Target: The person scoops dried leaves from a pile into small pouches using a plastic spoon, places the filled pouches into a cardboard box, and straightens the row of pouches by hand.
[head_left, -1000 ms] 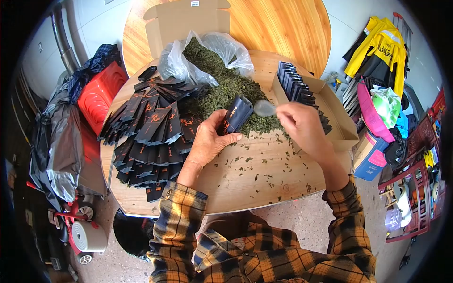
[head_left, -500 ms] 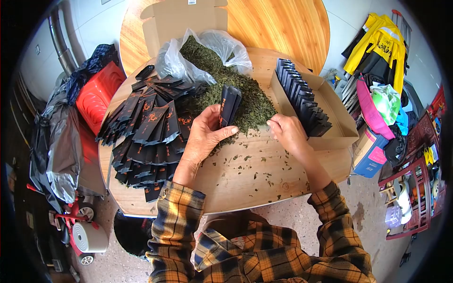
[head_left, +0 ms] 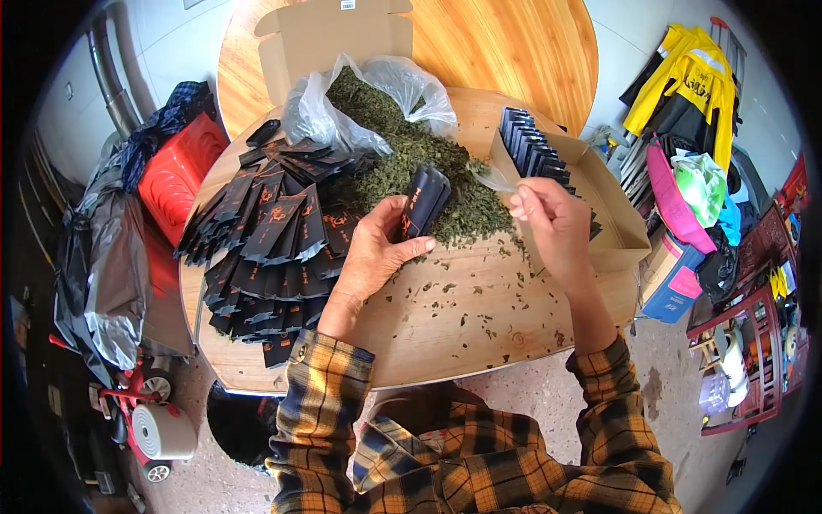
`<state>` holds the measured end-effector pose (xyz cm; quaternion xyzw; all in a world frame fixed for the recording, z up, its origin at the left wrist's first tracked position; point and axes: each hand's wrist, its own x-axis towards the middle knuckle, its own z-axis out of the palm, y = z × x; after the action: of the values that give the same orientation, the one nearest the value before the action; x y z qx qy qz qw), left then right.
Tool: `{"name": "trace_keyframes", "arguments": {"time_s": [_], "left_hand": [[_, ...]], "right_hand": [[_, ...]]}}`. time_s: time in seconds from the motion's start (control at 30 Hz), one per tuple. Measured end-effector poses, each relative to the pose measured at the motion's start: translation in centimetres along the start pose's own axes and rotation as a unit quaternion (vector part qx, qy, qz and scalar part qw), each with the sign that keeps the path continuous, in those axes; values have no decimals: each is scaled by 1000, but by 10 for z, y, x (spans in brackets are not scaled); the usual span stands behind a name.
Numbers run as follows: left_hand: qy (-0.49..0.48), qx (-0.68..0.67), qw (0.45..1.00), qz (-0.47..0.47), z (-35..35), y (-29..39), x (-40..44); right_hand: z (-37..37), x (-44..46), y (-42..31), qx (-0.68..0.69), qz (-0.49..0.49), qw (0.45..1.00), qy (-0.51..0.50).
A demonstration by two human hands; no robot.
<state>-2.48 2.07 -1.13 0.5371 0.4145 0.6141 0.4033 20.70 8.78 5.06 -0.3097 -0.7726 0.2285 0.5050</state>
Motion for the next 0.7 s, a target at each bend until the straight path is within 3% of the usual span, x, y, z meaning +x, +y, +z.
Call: {"name": "trace_keyframes", "arguments": {"time_s": [0.13, 0.2, 0.3, 0.43, 0.5, 0.63, 0.7], "left_hand": [[7, 56, 998, 28, 1, -8, 0], [6, 50, 999, 17, 1, -8, -1], [8, 51, 999, 13, 1, -9, 0], [1, 55, 998, 11, 1, -10, -1], [1, 77, 997, 19, 1, -11, -1], [-1, 94, 995, 38, 2, -13, -2], [-9, 76, 997, 27, 2, -11, -2]], "right_hand": [[-6, 8, -20, 7, -68, 998, -16], [-9, 12, -28, -84, -126, 986, -73], [-6, 18, -33, -111, -203, 970, -77], [-5, 23, -40, -141, -241, 955, -102], [0, 24, -45, -232, -365, 894, -121], [12, 15, -55, -282, -429, 841, -172], [9, 15, -58, -281, -433, 845, -140]]}}
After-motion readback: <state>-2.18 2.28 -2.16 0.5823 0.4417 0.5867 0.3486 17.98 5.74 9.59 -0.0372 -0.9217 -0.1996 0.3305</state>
